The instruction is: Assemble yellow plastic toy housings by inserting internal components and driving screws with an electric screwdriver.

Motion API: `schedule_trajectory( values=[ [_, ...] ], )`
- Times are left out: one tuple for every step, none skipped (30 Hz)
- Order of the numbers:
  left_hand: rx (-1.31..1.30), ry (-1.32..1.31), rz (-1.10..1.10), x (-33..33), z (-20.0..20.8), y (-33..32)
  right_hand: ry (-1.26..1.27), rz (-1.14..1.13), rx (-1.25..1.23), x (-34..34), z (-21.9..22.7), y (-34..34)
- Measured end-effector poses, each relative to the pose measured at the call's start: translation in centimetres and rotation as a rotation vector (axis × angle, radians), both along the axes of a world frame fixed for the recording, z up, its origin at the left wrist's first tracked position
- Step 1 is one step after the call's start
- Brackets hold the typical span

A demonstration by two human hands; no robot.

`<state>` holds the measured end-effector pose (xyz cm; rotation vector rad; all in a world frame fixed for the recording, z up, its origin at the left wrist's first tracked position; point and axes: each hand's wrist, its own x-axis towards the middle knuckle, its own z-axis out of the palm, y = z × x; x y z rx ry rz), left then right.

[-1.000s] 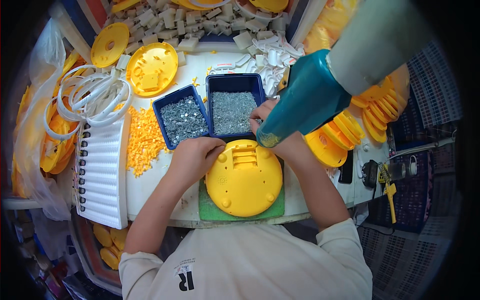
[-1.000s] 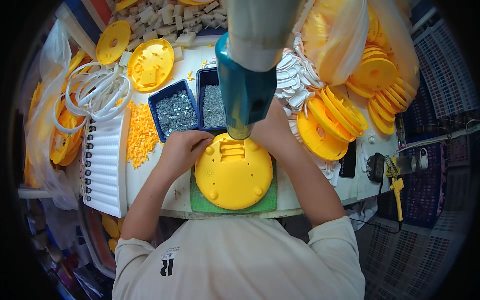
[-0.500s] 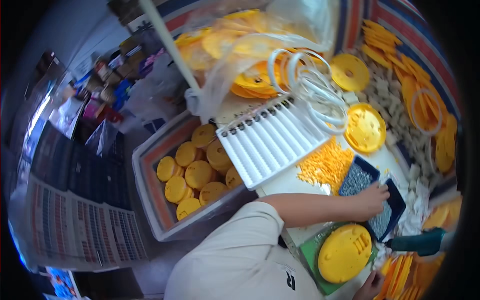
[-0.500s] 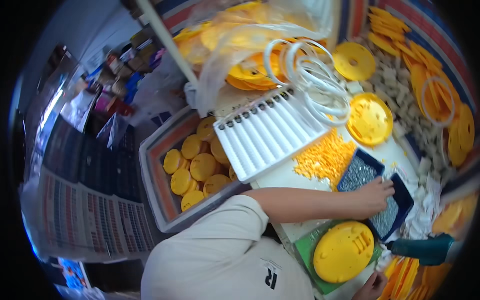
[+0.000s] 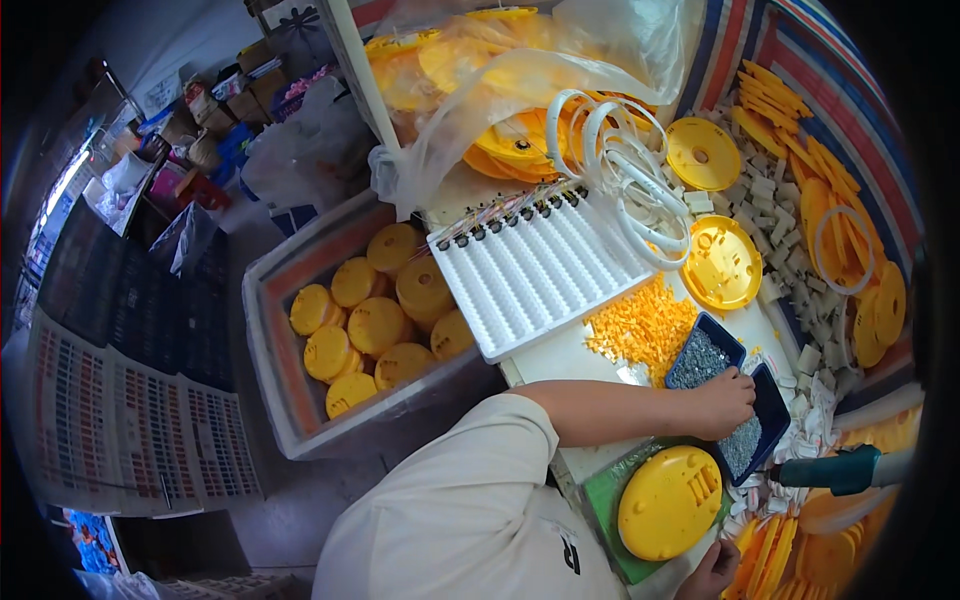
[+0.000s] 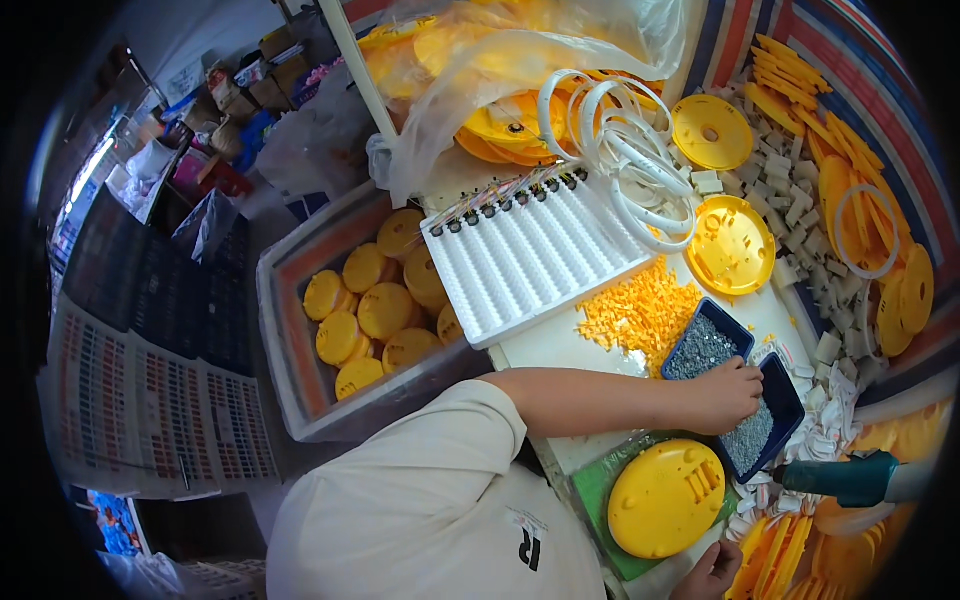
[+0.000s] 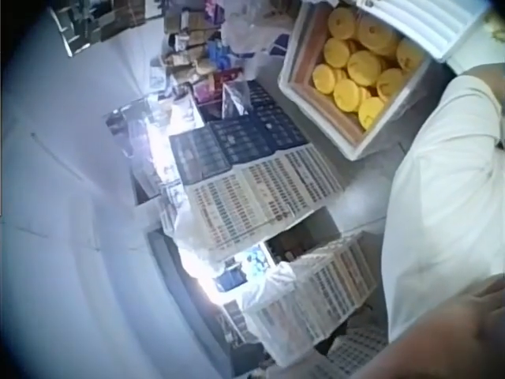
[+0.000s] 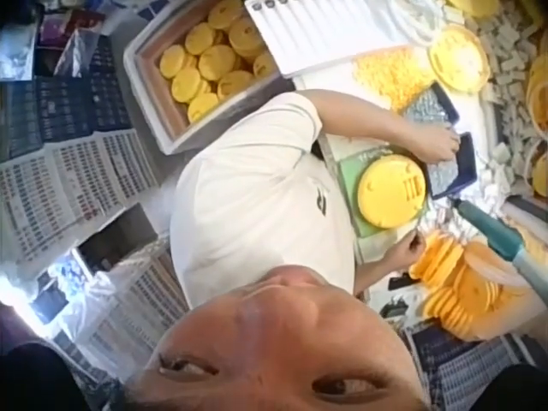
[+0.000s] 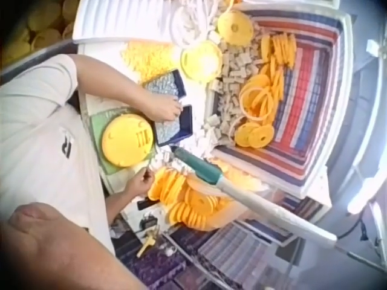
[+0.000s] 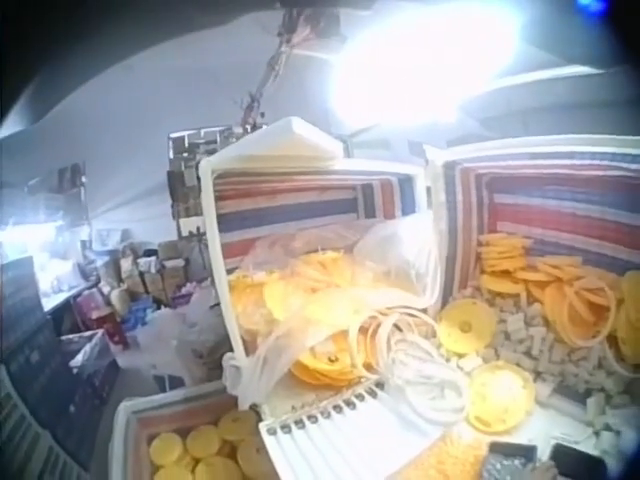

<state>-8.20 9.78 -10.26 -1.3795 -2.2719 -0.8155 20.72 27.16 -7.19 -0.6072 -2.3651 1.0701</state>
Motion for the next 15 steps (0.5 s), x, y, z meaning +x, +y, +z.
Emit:
schedule_trajectory(
  values=[
    [-0.035,-0.026,-0.005,0.2,0.6,0.1,-0.006,0.049,0.045,1.2,-1.7,2.1],
    [-0.067,-0.054,-0.032,0.5,1.1,1.0,-0.015,0.003,0.055,1.8,-2.2,2.3],
    [0.022,0.023,-0.033,0.1,0.7,1.7,0.029,0.018,0.025,1.9,-2.2,2.2],
    [0.037,0.015,-0.028,-0.4,0.0,1.5,0.071,0.025,-0.001,2.0,-2.2,1.9],
    [0.015,-0.053,0.017,-0.4,0.1,1.2,0.050,0.025,-0.017,2.1,-2.0,1.5],
    [0.002,-0.058,-0.021,-0.1,0.9,0.0,0.028,0.006,-0.030,2.3,-1.6,1.0],
    [-0.017,-0.142,-0.035,0.2,1.6,-1.3,0.009,-0.015,-0.017,2.4,-1.3,0.2],
    [-0.020,-0.288,-0.072,0.8,3.6,-2.9,-0.002,-0.056,-0.022,2.8,-2.5,0.4],
    [0.088,-0.378,-0.037,1.5,3.6,-4.8,0.035,-0.023,-0.055,1.9,-1.5,-1.0],
    [0.137,-0.443,0.008,2.7,4.8,-6.9,0.038,0.030,-0.083,1.3,-1.4,-1.6],
    [0.163,-0.434,-0.013,3.8,5.5,-6.7,-0.031,0.016,-0.038,2.0,0.1,-2.3],
    [0.178,-0.625,-0.024,4.3,5.6,-7.5,-0.034,0.008,-0.051,1.8,0.2,-2.8],
    [0.210,-0.736,-0.027,5.1,5.6,-7.8,-0.047,-0.012,-0.110,2.0,0.4,-3.3],
    [0.219,-0.807,-0.025,5.7,5.5,-8.4,-0.054,-0.021,-0.170,2.1,0.6,-3.8],
    [0.215,-0.806,-0.009,6.5,5.3,-9.0,-0.069,-0.027,-0.164,2.3,0.8,-3.9]
  ],
)
